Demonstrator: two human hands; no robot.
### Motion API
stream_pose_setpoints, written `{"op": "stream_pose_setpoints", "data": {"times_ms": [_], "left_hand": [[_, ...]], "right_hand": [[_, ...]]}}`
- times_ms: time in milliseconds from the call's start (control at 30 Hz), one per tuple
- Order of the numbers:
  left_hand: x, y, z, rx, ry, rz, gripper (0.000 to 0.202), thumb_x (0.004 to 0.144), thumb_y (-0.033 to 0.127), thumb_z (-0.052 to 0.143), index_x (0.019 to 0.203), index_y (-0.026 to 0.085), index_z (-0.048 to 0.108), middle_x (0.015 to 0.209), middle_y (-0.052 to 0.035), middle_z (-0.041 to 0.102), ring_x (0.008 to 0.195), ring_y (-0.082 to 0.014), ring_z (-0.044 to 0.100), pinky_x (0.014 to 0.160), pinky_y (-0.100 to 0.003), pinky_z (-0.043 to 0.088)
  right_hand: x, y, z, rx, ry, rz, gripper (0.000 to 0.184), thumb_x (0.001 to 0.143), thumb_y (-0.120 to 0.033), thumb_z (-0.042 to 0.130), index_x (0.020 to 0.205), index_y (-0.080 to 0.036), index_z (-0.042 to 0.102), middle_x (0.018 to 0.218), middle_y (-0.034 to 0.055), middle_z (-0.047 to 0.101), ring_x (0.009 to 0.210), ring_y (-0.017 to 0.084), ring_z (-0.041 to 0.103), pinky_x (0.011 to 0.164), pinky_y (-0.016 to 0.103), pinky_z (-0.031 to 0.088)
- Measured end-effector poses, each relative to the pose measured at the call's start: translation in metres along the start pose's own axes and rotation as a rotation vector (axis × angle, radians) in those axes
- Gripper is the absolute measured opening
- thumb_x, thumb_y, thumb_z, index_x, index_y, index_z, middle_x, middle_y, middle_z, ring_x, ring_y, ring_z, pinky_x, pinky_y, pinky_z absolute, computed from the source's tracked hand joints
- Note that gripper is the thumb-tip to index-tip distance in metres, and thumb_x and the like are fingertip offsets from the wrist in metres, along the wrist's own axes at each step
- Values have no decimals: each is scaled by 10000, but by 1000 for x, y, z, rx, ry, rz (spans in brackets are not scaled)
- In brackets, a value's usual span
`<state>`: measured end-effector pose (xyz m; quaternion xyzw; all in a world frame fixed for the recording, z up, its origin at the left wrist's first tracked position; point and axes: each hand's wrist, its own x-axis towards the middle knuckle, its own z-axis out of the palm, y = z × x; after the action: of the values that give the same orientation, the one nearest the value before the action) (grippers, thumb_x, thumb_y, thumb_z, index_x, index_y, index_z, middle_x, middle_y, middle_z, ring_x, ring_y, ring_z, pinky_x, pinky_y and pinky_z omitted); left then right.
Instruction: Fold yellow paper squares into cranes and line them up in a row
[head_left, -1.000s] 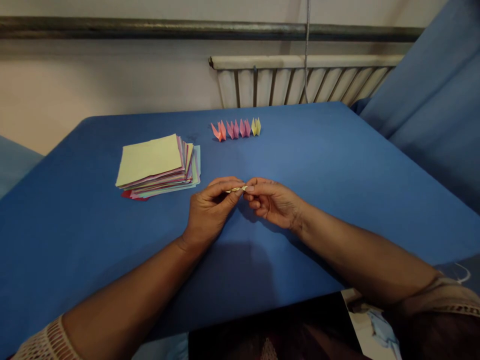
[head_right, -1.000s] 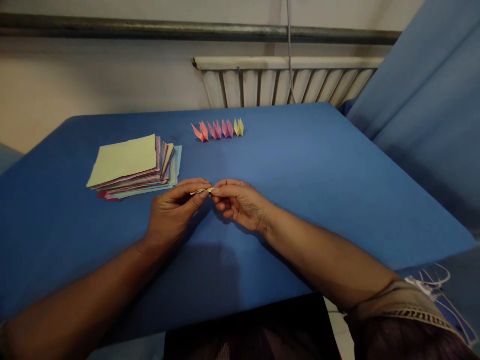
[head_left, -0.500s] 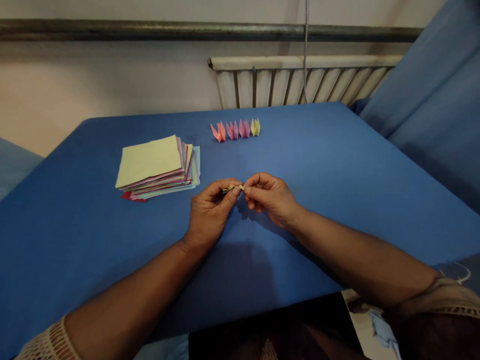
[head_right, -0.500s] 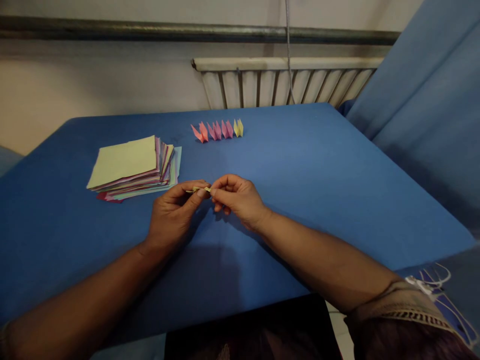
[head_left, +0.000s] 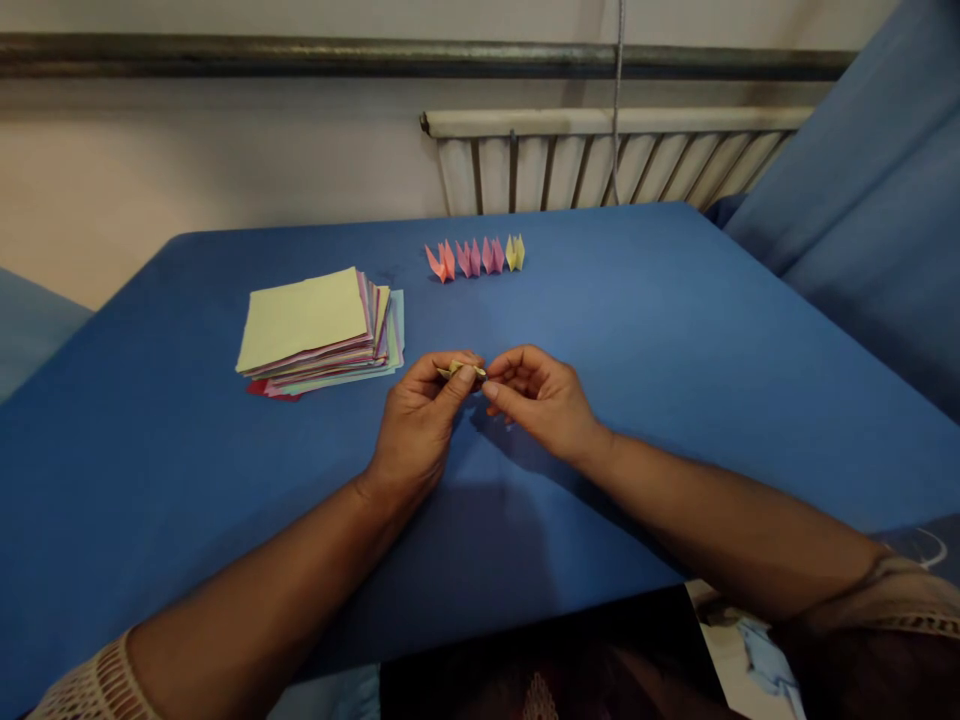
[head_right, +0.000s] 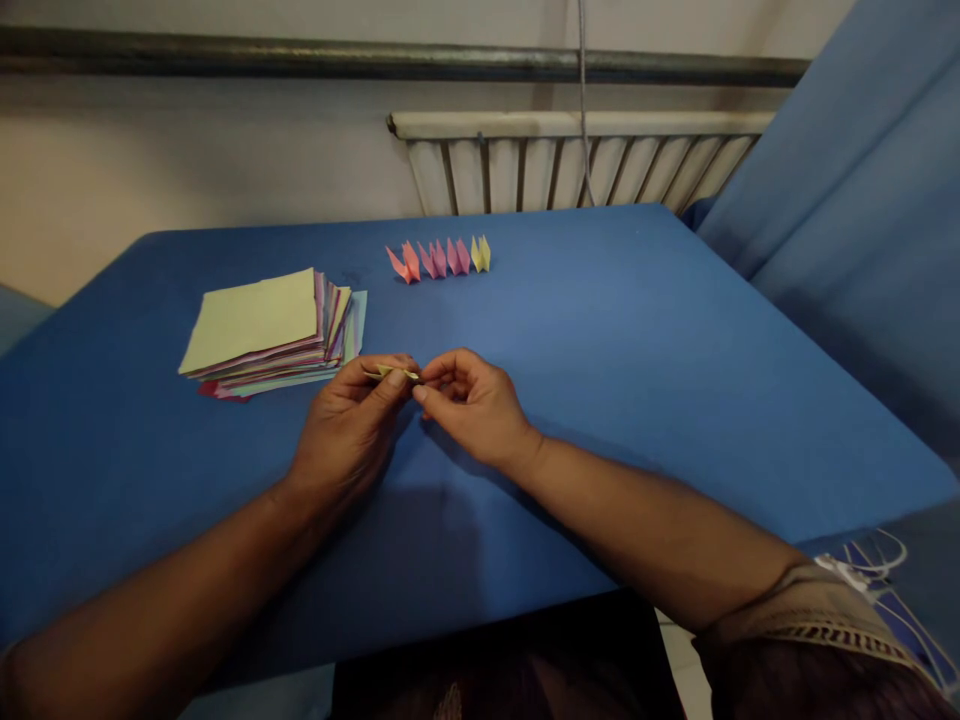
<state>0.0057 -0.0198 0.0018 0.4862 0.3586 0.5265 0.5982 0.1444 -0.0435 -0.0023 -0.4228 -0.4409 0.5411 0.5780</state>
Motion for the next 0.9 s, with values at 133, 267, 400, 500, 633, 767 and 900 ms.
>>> {"op": "stream_pose_setpoints", "data": {"times_ms": [133, 267, 400, 500, 633, 767, 900], "left_hand": [[0, 0, 1, 6, -11, 9, 108, 760, 297, 786, 813, 233, 717, 924, 3, 659, 896, -119, 600, 863, -253, 480], [-1, -1, 2, 4, -32, -6, 142, 749, 323, 796, 811, 229, 709, 877, 19, 646, 807, -104, 595, 820, -262, 489], [-3, 3, 5, -47, -21, -59, 158, 730, 311, 811, 797, 221, 700, 865, 23, 639, 783, -98, 590, 799, -260, 490], [-4, 6, 7, -119, -15, -107, 139, 741, 293, 798, 784, 210, 696, 845, 19, 629, 770, -94, 581, 768, -237, 486], [-4, 7, 8, -163, 9, -139, 122, 754, 265, 785, 752, 195, 685, 816, 17, 623, 748, -88, 570, 731, -215, 477], [-4, 4, 8, -163, 1, -140, 133, 762, 285, 781, 758, 192, 687, 801, 23, 627, 758, -92, 578, 764, -231, 481], [-4, 2, 7, -110, -27, -128, 114, 776, 277, 771, 771, 185, 703, 791, 14, 636, 750, -95, 575, 744, -227, 475]], "right_hand": [[-3, 4, 0, -157, 47, -151, 180, 778, -337, 726, 864, -232, 608, 750, -24, 641, 656, 113, 605, 637, 270, 501], [-4, 6, -4, -311, 27, -253, 102, 848, -344, 666, 863, -249, 634, 776, -6, 658, 708, 139, 618, 669, 289, 498], [-5, 4, -7, -422, 36, -337, 89, 885, -328, 617, 844, -259, 657, 789, 6, 669, 729, 160, 614, 700, 312, 488], [-5, 3, -8, -492, 11, -378, 103, 911, -296, 570, 878, -258, 659, 821, 10, 672, 758, 161, 614, 748, 321, 483], [-7, 2, -9, -528, -46, -398, 119, 933, -291, 538, 946, -258, 652, 882, 18, 680, 810, 160, 618, 808, 334, 479], [-7, 3, -8, -501, -25, -367, 100, 904, -331, 600, 960, -264, 650, 869, 16, 671, 781, 161, 611, 767, 328, 481], [-4, 3, -10, -518, 14, -397, 86, 905, -314, 599, 864, -253, 643, 794, 2, 654, 725, 147, 597, 729, 309, 469]]}}
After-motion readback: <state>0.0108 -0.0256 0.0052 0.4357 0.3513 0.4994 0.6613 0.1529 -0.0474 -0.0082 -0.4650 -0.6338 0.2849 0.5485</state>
